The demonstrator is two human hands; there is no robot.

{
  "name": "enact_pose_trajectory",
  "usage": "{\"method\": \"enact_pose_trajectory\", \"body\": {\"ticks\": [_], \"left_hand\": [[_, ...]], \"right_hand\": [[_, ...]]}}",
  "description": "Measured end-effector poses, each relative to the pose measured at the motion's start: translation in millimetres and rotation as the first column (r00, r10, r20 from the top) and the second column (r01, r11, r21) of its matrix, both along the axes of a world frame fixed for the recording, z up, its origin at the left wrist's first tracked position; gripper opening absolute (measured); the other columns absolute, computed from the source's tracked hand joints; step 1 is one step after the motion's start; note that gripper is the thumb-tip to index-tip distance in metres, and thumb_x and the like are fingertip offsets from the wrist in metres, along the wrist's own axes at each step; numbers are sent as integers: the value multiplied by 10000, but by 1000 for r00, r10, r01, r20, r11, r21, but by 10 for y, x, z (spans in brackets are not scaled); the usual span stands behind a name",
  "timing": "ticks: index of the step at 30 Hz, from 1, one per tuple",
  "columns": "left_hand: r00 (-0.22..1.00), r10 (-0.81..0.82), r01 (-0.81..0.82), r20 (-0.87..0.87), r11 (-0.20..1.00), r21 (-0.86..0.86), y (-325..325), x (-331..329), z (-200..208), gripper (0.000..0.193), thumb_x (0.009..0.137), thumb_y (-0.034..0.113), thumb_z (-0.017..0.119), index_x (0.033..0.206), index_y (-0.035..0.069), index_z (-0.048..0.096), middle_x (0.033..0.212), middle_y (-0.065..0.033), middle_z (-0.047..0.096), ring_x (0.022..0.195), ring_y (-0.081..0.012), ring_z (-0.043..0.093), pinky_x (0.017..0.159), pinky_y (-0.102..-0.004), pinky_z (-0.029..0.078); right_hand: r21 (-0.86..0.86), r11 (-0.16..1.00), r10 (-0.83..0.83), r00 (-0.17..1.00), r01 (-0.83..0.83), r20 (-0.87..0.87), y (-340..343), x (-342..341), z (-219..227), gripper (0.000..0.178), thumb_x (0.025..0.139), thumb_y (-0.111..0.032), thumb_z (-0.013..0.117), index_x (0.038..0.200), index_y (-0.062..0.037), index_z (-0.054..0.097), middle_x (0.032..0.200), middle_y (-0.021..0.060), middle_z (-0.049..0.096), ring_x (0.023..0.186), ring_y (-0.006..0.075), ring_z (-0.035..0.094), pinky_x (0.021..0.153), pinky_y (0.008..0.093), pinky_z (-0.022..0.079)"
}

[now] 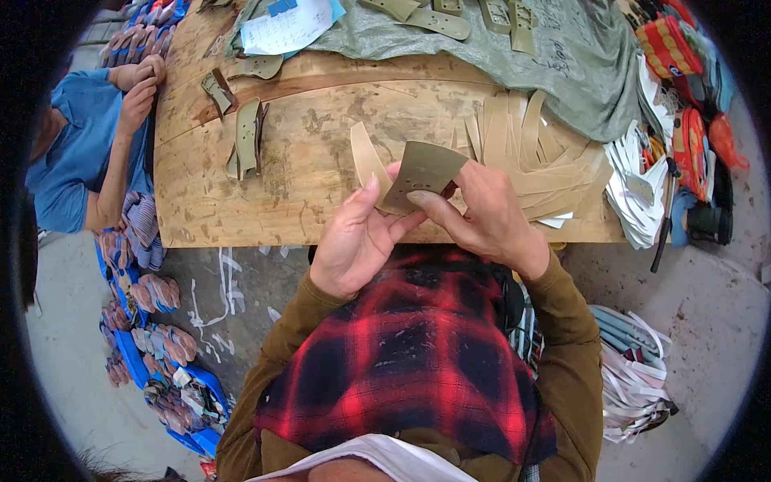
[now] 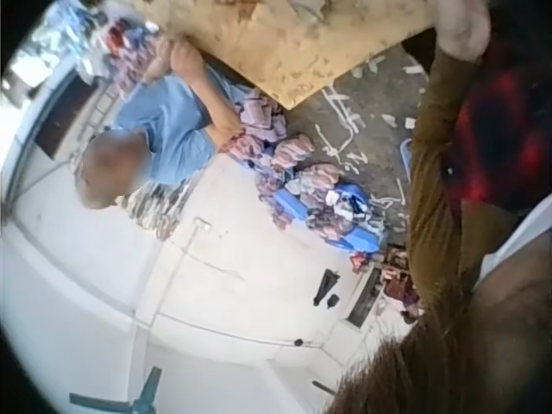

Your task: The person repeatedly picks up small beige leather-like shoe parts from a pile on a wooden table, folds them, and places them into a brown shoe last. The person handles the parts one at a time, manipulating them with both hands to fit them into the mold.

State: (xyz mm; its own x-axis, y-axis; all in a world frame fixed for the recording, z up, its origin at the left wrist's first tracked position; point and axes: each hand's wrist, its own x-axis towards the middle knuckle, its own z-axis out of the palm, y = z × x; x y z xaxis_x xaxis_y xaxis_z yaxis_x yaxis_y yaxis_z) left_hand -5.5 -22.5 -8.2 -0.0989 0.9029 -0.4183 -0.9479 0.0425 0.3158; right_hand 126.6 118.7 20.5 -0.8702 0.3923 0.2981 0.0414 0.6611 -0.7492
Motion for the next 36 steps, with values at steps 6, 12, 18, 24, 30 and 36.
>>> {"method": "enact_pose_trajectory", "body": {"ticks": [6, 12, 18, 24, 30, 36], "left_hand": [[1000, -5, 5, -28, 1000, 1, 4, 8, 19, 449, 1058, 329, 390, 1379, 21, 450, 1334, -118, 541, 1216, -211, 539, 1072, -414, 429], [998, -12, 12, -68, 1000, 4, -1, 4, 31, 433, 1059, 317, 395, 1375, 31, 464, 1319, -107, 558, 1214, -204, 542, 1062, -399, 432], [977, -76, 86, -198, 995, 42, 25, -76, 80, 434, 1046, 326, 438, 1341, 13, 506, 1279, -92, 590, 1149, -182, 576, 1007, -353, 469], [362, -135, -13, -922, 989, -150, -31, -348, 222, 232, 982, 179, 570, 971, -37, 655, 772, -96, 683, 702, -155, 649, 640, -292, 503], [-170, -123, -163, -978, 982, -95, -60, -159, 494, 152, 896, 73, 654, 789, -13, 590, 628, -117, 558, 544, -247, 566, 520, -359, 425], [-333, -14, -75, -943, 997, 12, -93, -26, 393, 189, 859, -53, 641, 1046, -30, 644, 884, -134, 674, 683, -262, 645, 598, -342, 497]], "right_hand": [[50, 999, -7, 1000, 7, -6, -12, 20, 16, 360, 838, -54, 708, 1178, 10, 608, 921, 133, 684, 694, 246, 654, 608, 337, 515], [12, 1000, 5, 1000, -5, -23, -12, 7, 20, 356, 840, -43, 700, 1178, 12, 603, 991, 123, 694, 738, 250, 670, 633, 331, 529], [108, 994, 46, 977, -23, -210, -50, 8, -118, 347, 795, -16, 715, 1111, 8, 572, 1004, 130, 675, 751, 299, 656, 639, 358, 534], [314, 949, 68, 977, 0, -203, -145, 75, -77, 363, 699, -19, 721, 1025, 6, 564, 917, 155, 623, 740, 302, 644, 612, 372, 530], [404, 912, 10, 985, 61, -173, -218, 94, -61, 245, 729, -35, 657, 960, 1, 584, 928, 144, 618, 736, 268, 639, 610, 345, 519], [394, 911, -69, 987, 123, -148, -258, 72, -126, 239, 740, -44, 637, 961, -8, 552, 885, 115, 579, 691, 242, 608, 574, 344, 490]]}}
